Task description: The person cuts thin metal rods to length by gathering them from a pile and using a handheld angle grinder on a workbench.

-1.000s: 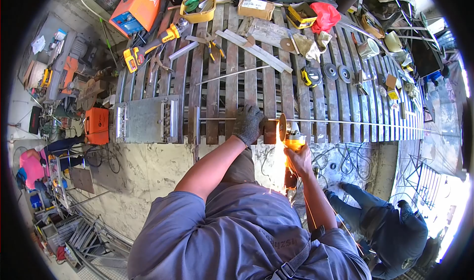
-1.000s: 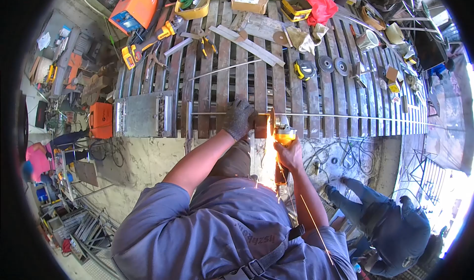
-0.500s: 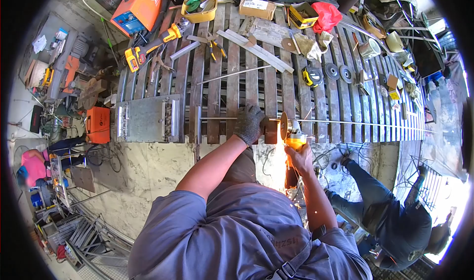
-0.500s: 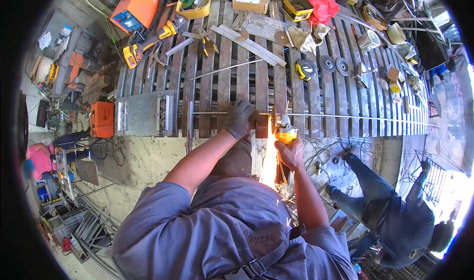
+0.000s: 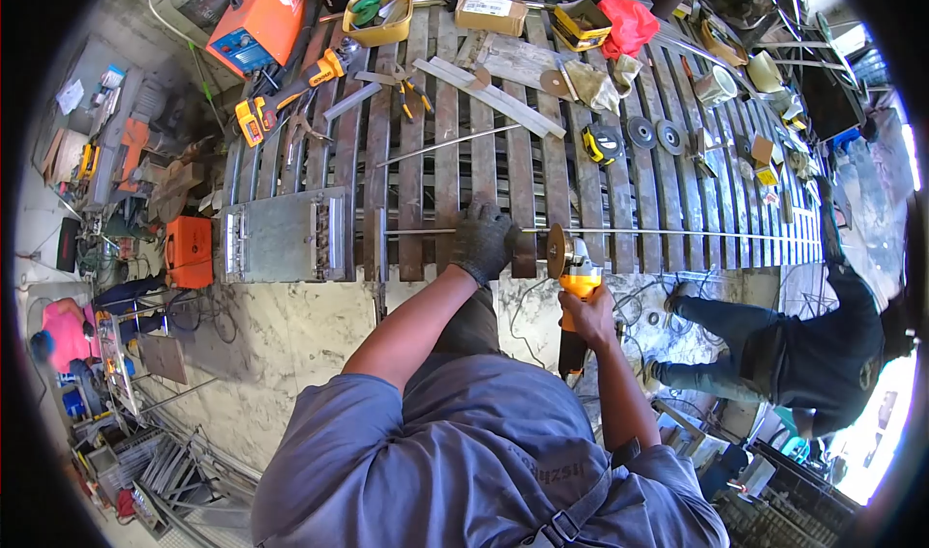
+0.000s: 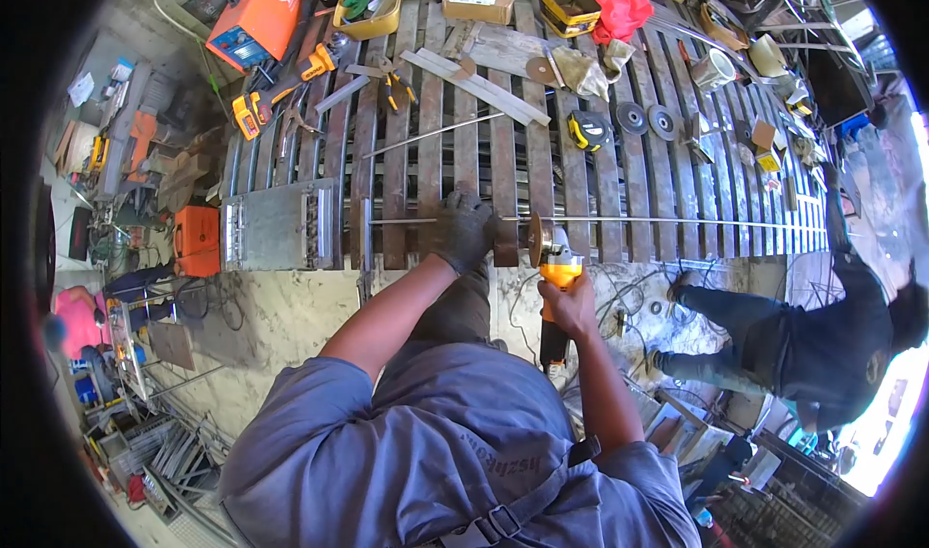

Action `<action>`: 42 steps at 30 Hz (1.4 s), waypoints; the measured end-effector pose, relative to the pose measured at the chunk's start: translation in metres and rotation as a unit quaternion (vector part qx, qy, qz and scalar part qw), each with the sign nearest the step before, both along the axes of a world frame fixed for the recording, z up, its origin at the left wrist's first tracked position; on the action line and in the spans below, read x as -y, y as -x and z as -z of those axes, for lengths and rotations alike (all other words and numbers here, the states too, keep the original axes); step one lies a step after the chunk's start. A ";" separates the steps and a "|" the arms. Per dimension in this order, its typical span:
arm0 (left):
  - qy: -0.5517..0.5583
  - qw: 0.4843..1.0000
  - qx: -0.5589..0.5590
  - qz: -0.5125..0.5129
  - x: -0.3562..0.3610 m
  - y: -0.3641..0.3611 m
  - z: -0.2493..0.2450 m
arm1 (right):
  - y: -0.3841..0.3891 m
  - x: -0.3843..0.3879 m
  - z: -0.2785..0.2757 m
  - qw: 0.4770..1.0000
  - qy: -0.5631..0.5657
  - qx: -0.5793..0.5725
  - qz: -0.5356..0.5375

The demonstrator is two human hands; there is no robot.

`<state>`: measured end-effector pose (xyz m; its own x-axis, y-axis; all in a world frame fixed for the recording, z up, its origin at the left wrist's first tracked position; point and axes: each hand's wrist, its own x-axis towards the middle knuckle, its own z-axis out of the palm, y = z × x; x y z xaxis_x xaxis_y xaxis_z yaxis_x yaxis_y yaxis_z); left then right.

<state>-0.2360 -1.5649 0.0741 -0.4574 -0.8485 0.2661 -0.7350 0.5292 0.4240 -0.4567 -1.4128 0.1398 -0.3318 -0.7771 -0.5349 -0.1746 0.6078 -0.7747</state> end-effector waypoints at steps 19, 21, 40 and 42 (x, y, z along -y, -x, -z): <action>0.026 1.000 -0.016 0.003 0.003 -0.002 -0.007 | 0.001 0.000 0.025 0.990 0.034 -0.124 -0.064; -0.001 1.000 -0.020 0.007 0.004 -0.003 -0.009 | 0.001 0.002 0.019 0.993 0.017 -0.101 -0.065; 0.035 0.993 -0.104 0.031 0.008 -0.003 -0.001 | 0.005 -0.003 0.043 0.987 0.107 -0.085 -0.082; 0.054 0.993 -0.096 0.032 0.007 -0.004 -0.001 | 0.002 -0.001 0.037 0.986 0.133 -0.070 -0.074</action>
